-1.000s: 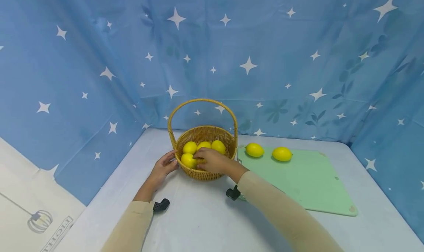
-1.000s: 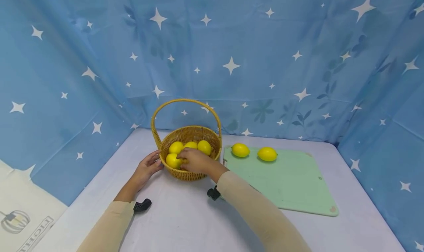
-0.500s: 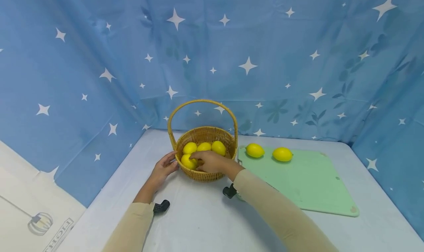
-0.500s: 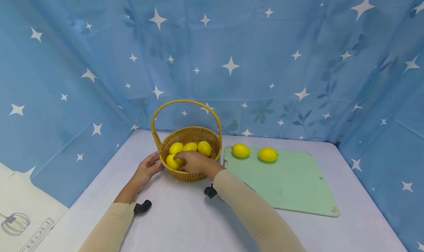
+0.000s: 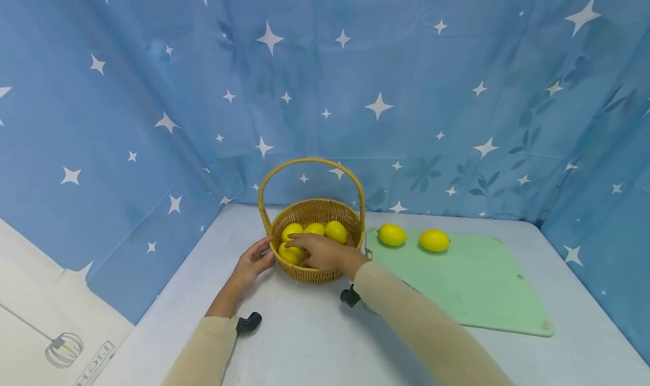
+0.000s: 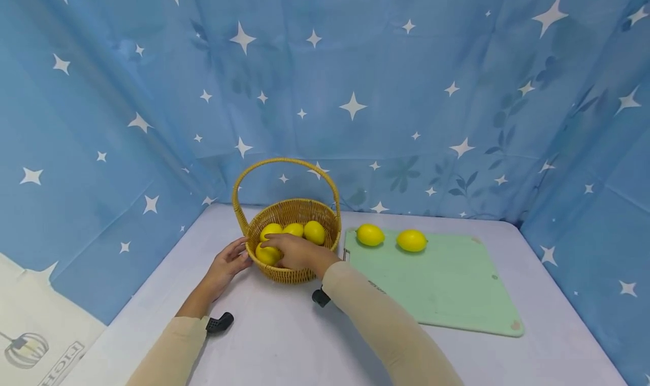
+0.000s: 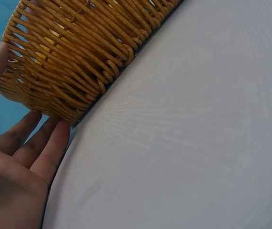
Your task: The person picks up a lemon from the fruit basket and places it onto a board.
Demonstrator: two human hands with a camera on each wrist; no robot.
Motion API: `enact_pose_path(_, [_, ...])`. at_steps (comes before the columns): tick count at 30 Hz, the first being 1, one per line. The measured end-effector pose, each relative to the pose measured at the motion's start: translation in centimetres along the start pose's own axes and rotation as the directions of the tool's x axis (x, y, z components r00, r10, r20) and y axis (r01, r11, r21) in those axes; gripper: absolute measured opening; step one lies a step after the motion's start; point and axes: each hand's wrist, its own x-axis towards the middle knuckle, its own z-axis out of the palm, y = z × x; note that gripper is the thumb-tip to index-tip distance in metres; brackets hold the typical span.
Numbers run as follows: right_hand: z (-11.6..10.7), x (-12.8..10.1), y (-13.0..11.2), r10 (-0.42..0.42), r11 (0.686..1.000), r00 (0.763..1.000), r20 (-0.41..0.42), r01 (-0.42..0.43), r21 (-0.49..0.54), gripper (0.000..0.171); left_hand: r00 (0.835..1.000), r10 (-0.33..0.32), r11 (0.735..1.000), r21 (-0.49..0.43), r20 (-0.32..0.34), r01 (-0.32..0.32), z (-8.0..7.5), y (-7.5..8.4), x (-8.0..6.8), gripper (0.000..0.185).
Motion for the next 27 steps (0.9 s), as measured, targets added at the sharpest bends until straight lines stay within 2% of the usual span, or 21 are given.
enact_pose_path(9, [0.3,0.7,0.5,-0.009,1.0,1.0,-0.006,0.009,-0.009,0.06,1.0,0.01,1.0,-0.016,0.0,-0.01,0.1,-0.1,0.0,0.054])
enact_pose_path(17, [0.8,0.9,0.7,-0.082,0.996,0.997,-0.012,0.081,-0.028,0.06,0.999,0.031,0.999,-0.013,-0.025,-0.031,-0.6,-2.6,0.8,0.054])
enact_pose_path(22, [0.9,0.9,0.8,-0.069,0.998,0.998,-0.007,0.069,-0.007,0.061,0.998,0.045,0.999,0.01,-0.035,-0.045,-0.7,-2.9,0.8,0.054])
enact_pose_path(27, [0.8,0.9,0.9,-0.019,1.0,1.0,-0.009,0.019,0.002,0.065,0.998,0.064,0.998,0.03,-0.03,-0.063,-0.7,-2.9,0.9,0.054])
